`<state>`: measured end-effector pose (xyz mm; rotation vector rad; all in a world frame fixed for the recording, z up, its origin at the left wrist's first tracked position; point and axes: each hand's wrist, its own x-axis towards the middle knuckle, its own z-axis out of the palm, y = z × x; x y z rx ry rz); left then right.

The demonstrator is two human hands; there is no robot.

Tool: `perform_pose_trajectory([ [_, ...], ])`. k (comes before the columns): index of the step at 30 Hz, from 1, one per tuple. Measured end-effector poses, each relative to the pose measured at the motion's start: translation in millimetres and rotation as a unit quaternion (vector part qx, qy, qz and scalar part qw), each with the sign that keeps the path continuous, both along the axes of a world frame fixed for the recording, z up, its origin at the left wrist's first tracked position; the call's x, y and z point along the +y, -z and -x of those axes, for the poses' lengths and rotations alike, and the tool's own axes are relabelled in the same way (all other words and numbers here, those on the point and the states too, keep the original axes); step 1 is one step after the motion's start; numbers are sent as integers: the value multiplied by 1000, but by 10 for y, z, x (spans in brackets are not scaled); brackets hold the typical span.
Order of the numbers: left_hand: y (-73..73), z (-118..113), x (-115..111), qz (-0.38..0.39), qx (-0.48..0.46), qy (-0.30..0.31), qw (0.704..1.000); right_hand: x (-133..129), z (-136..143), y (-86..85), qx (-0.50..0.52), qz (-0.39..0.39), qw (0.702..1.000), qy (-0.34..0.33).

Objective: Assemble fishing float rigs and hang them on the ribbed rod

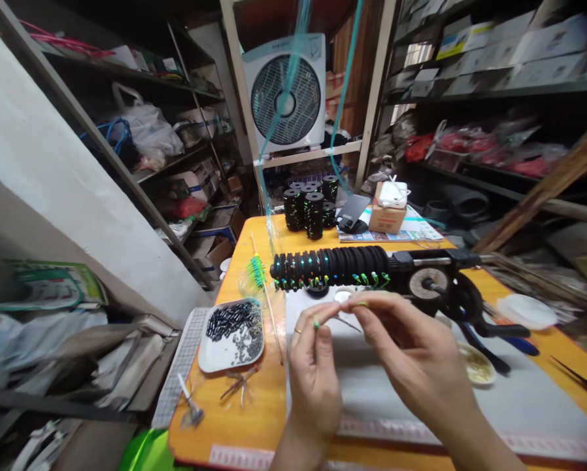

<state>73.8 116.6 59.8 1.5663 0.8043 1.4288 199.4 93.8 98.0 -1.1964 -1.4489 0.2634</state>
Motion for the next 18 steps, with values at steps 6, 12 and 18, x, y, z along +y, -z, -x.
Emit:
perform_pose_trajectory([
  [6,16,67,45,9,-10,-40,999,163,-20,-42,-12,9,998,65],
  [12,-18,96,28,23,1,-42,999,270,20,-57,-45,-7,994,98],
  [18,-102,71,38,49,-11,-45,998,122,-19,28,-111,7,990,82],
])
